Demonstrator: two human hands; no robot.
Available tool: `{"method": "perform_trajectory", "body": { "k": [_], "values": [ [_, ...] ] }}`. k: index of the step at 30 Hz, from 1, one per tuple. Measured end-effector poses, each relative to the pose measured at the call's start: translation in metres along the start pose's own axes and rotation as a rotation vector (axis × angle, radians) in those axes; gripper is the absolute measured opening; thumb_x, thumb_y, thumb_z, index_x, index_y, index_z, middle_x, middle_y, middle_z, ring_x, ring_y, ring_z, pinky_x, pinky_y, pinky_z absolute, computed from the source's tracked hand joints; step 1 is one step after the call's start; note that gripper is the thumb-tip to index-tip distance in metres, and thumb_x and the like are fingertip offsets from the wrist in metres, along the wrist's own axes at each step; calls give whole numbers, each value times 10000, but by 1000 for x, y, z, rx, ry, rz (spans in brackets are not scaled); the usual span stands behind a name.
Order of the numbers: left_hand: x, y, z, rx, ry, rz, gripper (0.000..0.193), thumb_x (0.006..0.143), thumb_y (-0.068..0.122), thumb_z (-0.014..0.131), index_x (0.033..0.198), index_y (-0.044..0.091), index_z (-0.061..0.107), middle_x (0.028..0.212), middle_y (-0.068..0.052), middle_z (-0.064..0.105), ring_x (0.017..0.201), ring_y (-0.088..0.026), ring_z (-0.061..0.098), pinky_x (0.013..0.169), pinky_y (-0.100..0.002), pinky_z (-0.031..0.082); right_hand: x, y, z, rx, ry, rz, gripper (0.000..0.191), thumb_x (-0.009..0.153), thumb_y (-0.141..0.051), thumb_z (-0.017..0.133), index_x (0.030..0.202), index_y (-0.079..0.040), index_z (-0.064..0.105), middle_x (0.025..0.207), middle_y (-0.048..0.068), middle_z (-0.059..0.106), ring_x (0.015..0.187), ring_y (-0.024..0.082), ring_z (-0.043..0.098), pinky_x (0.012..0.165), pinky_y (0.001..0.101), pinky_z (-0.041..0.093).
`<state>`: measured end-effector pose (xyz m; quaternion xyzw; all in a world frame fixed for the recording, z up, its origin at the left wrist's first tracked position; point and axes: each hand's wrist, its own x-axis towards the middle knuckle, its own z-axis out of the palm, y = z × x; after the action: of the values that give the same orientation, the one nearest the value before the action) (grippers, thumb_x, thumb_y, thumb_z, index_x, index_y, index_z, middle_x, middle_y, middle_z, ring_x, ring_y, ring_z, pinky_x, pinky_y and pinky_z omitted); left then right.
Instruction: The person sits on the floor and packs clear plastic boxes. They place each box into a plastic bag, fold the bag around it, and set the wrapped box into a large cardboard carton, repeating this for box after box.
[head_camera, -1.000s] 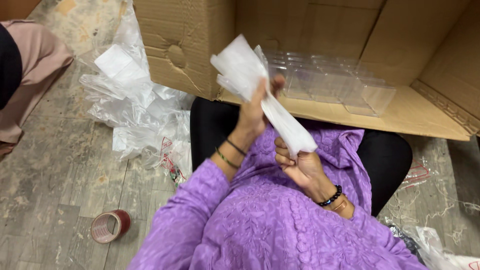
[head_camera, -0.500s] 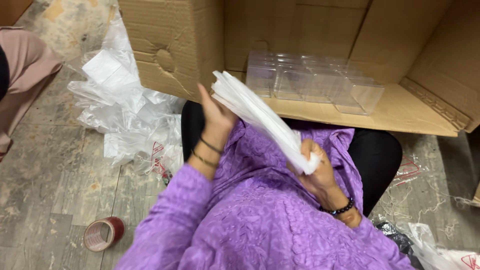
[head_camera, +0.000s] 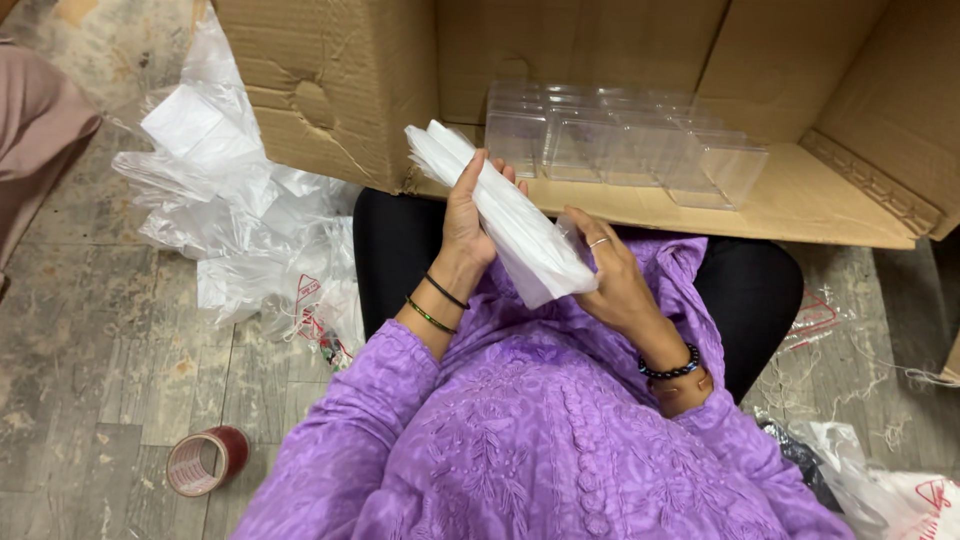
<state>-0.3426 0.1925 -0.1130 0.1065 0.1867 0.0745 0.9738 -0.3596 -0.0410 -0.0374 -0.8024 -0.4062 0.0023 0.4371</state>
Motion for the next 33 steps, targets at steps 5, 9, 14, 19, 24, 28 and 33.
{"method": "perform_trajectory", "body": {
  "k": [5,9,14,19,24,28,33],
  "values": [
    [-6,-9,1,43,43,5,622,802,368,826,1297,112,548,1207,-79,634,1151,-217,607,1033,-471,517,-5,8,15,-54,178,-60,400,880,-40,736,1273,-30,662,1227,158,720,1193,280,666,1037,401,531],
    [-16,-2,7,70,-240,-47,745,836,448,817,1359,-3,539,1265,-175,638,1189,-323,615,1046,-480,510,-5,22,36,823,422,433,296,1053,-140,660,1298,26,668,1243,141,714,1149,241,665,1004,387,549],
    [-13,10,7,273,-175,-72,586,950,291,707,1405,-25,515,1348,-169,619,1260,-310,607,1115,-453,501,-13,32,39,1361,436,740,453,1003,-246,607,1398,-39,527,1360,115,631,1252,259,607,1059,414,516],
    [12,12,12,217,-113,-91,540,1011,311,575,1402,-56,512,1373,-204,621,1241,-332,621,1081,-466,505,-34,49,46,1556,411,823,478,996,-291,597,1400,-43,540,1376,107,638,1253,265,622,1070,434,522],
    [18,-2,20,317,-137,-81,520,1031,283,570,1411,-67,504,1376,-204,613,1238,-328,615,1069,-467,508,-47,71,56,1629,367,916,523,996,-292,660,1429,-31,527,1359,115,641,1180,253,659,1015,415,538],
    [9,-3,23,353,-149,-76,500,1024,257,573,1414,-48,501,1375,-185,622,1239,-312,624,1063,-452,521,-45,71,34,994,478,727,766,873,-234,765,1467,-55,315,1306,204,602,1173,317,611,1015,450,515],
    [-6,-5,31,501,-173,0,469,1045,231,578,1431,-26,506,1352,-151,621,1212,-264,620,1028,-421,529,-17,55,11,-45,465,168,953,872,-263,851,1533,71,252,1485,308,436,1409,408,423,1178,452,324]
  ]
}}
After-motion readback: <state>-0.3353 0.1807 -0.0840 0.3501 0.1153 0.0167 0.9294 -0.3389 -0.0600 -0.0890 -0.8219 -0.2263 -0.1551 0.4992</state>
